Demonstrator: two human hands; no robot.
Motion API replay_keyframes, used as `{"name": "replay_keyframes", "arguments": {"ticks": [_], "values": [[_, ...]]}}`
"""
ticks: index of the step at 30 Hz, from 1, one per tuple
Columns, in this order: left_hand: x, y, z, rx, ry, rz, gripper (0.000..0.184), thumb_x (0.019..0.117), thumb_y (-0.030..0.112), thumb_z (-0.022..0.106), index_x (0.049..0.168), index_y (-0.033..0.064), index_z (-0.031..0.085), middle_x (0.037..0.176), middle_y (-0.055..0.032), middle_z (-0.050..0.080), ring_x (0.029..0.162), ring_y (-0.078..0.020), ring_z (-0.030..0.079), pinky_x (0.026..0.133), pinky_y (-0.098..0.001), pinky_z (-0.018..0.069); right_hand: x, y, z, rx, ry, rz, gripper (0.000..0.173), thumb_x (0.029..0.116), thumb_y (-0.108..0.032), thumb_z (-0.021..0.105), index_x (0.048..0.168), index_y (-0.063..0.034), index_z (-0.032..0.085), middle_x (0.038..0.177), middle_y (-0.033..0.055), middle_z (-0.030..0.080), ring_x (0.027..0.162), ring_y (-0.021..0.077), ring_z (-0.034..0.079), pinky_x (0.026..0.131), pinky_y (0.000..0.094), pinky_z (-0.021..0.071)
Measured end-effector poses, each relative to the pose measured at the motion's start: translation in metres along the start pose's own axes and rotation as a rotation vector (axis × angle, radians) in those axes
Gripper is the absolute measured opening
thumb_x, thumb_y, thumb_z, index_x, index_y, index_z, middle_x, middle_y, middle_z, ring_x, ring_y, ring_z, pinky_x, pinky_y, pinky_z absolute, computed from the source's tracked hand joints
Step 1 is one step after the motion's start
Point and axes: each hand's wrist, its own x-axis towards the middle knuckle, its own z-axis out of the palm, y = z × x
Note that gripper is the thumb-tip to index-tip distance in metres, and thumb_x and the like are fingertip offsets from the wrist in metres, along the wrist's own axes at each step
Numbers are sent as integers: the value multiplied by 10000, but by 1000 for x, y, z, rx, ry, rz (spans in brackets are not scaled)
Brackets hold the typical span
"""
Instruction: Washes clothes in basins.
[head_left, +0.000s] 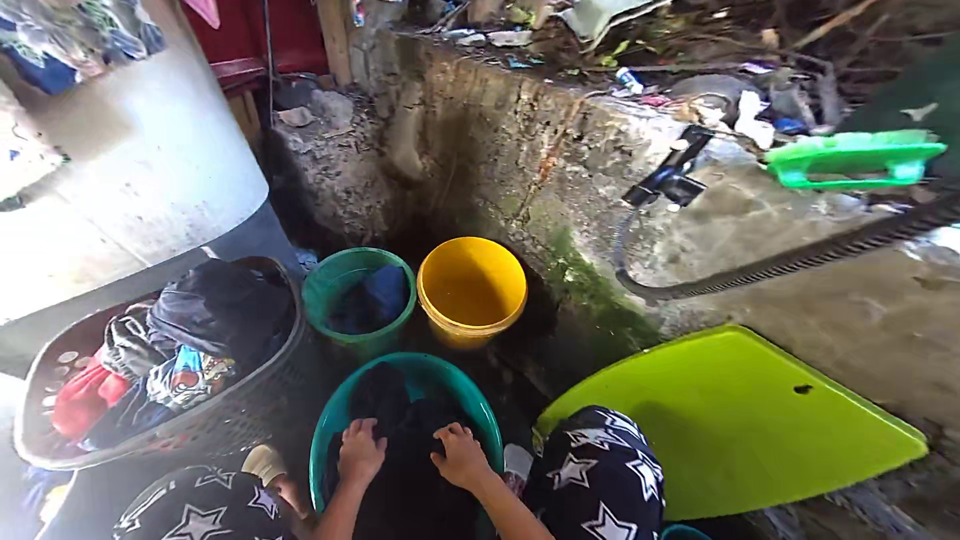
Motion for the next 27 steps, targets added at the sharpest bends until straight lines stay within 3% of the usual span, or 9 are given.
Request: {"name": "replay_keyframes", "arguments": {"ticks": [4,7,12,15,17,20,21,23,27], "values": [[33,36,11,324,-151,150,555,983,261,650,1507,137,515,1684,-121,291,1568,-375,203,1210,-606,274,35,22,6,69,-2,172,517,995,-323,641,1463,-119,556,1565,195,432,1451,409,391,1137,593,382],[74,53,16,482,-210,228,645,956,220,686,1555,157,453,1726,-103,181,1590,-398,100,1212,-694,185,50,37,-2,475,343,161,493,999,-231,643,1423,4,556,1471,255,517,1336,387,541,1105,513,460],[115,39,23,524,-229,143,868,910,148,723,1645,254,273,1742,-48,130,1542,-431,230,1125,-702,312,83,31,-83,1430,748,220,697,1068,-355,546,1592,-23,227,1523,311,410,1276,447,555,950,577,527],[107,29,30,453,-265,50,830,948,403,697,1646,298,261,1718,-111,198,1519,-437,275,1139,-695,290,113,29,-133,1556,713,231,728,1082,-428,482,1633,-116,123,1601,289,289,1288,467,540,912,575,549],[102,29,17,267,-248,-40,730,1005,626,510,1630,305,313,1688,-95,298,1504,-415,336,1141,-708,282,132,25,-152,1562,729,232,604,1115,-325,431,1615,-131,153,1555,289,353,1153,436,623,815,532,580],[104,43,-34,-409,86,-167,698,1065,620,327,1524,119,486,1284,-156,702,1130,-341,696,963,-592,540,148,17,-164,1506,773,245,567,1129,-228,389,1619,-130,122,1513,308,376,1036,405,674,755,488,605],[110,54,-52,-747,190,-211,706,1084,581,329,1504,23,433,1175,-200,723,963,-328,731,816,-520,590,151,14,-167,1493,789,262,559,1126,-211,394,1613,-118,135,1489,315,397,1013,400,682,744,479,608],[129,76,-81,-1327,168,-382,762,1067,584,413,1574,48,220,1297,-302,624,1008,-399,701,785,-523,585,154,12,-168,1485,818,296,553,1122,-203,409,1604,-103,156,1480,314,405,1025,399,683,745,474,614],[158,95,-82,-1623,279,-573,459,1023,128,543,1437,-9,400,1210,-301,608,850,-350,689,665,-454,594,155,13,-166,1493,881,289,518,1121,-188,411,1585,-82,209,1478,314,405,1053,413,679,735,488,623]]}}
